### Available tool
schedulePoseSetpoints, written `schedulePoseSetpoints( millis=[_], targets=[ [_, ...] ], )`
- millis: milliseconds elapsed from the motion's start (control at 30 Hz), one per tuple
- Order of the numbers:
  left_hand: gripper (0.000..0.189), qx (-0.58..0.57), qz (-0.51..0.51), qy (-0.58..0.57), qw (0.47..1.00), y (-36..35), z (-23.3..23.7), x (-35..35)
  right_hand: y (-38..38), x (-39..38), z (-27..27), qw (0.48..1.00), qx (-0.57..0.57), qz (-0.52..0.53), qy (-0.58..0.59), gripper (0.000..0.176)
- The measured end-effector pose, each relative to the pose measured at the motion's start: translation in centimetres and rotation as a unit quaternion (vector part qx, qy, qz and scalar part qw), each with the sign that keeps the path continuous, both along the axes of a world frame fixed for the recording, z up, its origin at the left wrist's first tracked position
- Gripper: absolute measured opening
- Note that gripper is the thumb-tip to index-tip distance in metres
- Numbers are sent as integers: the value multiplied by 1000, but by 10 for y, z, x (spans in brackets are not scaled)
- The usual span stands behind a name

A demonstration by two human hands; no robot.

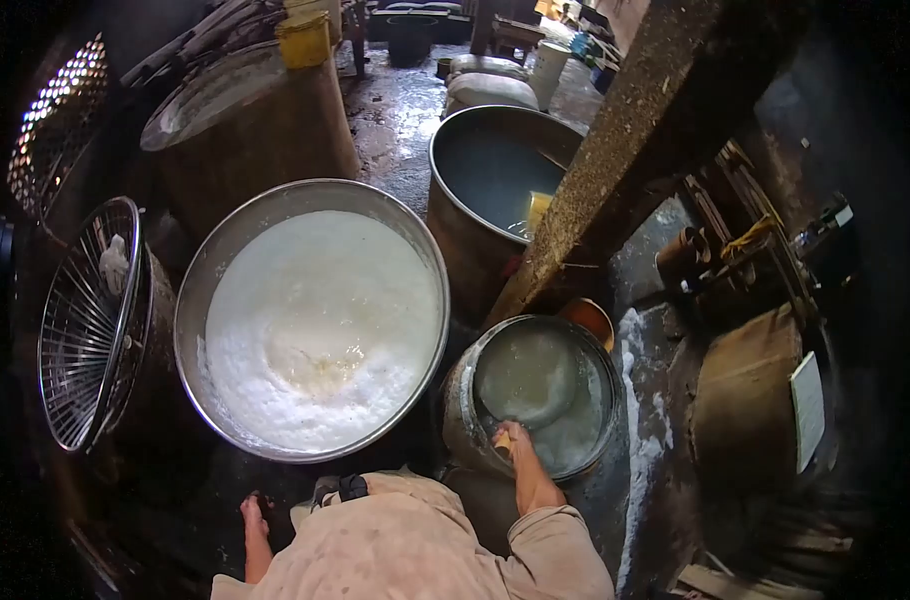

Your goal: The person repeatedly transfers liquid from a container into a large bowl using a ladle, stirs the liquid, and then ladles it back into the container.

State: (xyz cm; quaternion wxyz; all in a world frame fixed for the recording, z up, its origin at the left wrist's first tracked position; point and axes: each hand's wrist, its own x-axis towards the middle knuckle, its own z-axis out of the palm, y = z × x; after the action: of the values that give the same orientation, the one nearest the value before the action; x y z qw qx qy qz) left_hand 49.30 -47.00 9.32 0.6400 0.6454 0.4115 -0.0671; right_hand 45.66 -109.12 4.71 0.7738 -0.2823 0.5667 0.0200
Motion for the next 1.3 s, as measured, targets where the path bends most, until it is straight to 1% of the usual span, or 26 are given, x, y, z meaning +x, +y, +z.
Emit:
schedulePoseSetpoints(
  millis=[67, 167, 200, 267, 367, 433, 467, 500, 567, 633, 667, 700, 733, 767, 833, 867, 900, 967, 1000, 1067, 1100, 1167, 1200, 1233, 1267, 1300],
  targets=[
    [21, 7, 7, 7, 1000, 3, 1, -9, -7, -11, 3, 997, 39, 21, -61, 7],
    [19, -9, 21, 26, 999, 12, 3, -19, -20, -27, 11, 995, 35, 62, -69, 7],
    [17, 4, 18, 41, 999, 14, 1, -20, -18, -27, 36, 996, 25, 57, -62, 9],
    [12, 29, 25, 64, 997, 24, -11, -26, -24, -39, 43, 996, 24, 68, -61, 11],
    [13, 33, 33, 59, 997, 24, -11, -34, -33, -52, 54, 996, 4, 87, -28, 13],
    [14, 38, 28, 73, 996, 31, -22, -41, -44, -63, 62, 993, 17, 104, -46, 11],
    [13, 27, 19, 74, 997, 33, -26, -46, -45, -65, 73, 994, -1, 109, -34, 10],
    [13, 25, 40, 77, 996, 31, -20, -47, -45, -64, 89, 993, -20, 112, -23, 9],
    [13, 23, 55, 134, 989, 15, -1, -44, -59, -69, 100, 989, -37, 140, 7, 6],
    [14, 3, 67, 150, 986, 16, -10, -48, -51, -68, 141, 978, -85, 190, 26, 6],
    [16, -12, 63, 163, 985, 16, -17, -47, -46, -63, 157, 975, -88, 201, 26, 6],
    [16, -16, 72, 165, 983, 16, -22, -47, -41, -61, 171, 973, -101, 201, 57, 7],
    [16, -23, 69, 159, 985, 15, -26, -44, -34, -60, 184, 970, -114, 197, 88, 7],
    [16, -30, 65, 151, 986, 14, -27, -41, -26, -57, 197, 969, -115, 201, 90, 7],
    [18, -48, 56, 154, 985, 13, -24, -36, -4, -44, 222, 950, -122, 275, 82, 18],
    [18, -67, 53, 133, 987, 16, -31, -32, 7, -37, 230, 949, -107, 289, 70, 16],
    [19, -86, 50, 111, 989, 20, -39, -29, 13, -30, 228, 949, -108, 287, 73, 16],
    [21, -100, 43, 109, 988, 30, -42, -19, 27, -16, 216, 942, -82, 319, 57, 5],
    [21, -93, 47, 107, 989, 31, -34, -11, 44, -4, 215, 929, -112, 352, 35, 5],
    [21, -84, 49, 106, 990, 41, -30, -1, 76, 21, 203, 938, -27, 344, -30, 7],
    [22, -89, 66, 103, 989, 51, -30, 0, 95, 34, 194, 934, -26, 354, -46, 9],
    [22, -89, 81, 96, 988, 76, -30, 1, 139, 65, 179, 931, 51, 347, -101, 9],
    [22, -84, 98, 93, 987, 89, -31, -2, 169, 83, 179, 927, 15, 361, -101, 8],
    [22, -81, 115, 92, 986, 98, -33, -5, 191, 95, 170, 886, -39, 423, -186, 6],
    [19, -73, 127, 93, 985, 104, -19, -6, 219, 112, 168, 912, 14, 376, -162, 4],
    [19, -72, 126, 92, 985, 115, -17, -9, 246, 129, 170, 910, -6, 393, -133, 5]
  ],
)
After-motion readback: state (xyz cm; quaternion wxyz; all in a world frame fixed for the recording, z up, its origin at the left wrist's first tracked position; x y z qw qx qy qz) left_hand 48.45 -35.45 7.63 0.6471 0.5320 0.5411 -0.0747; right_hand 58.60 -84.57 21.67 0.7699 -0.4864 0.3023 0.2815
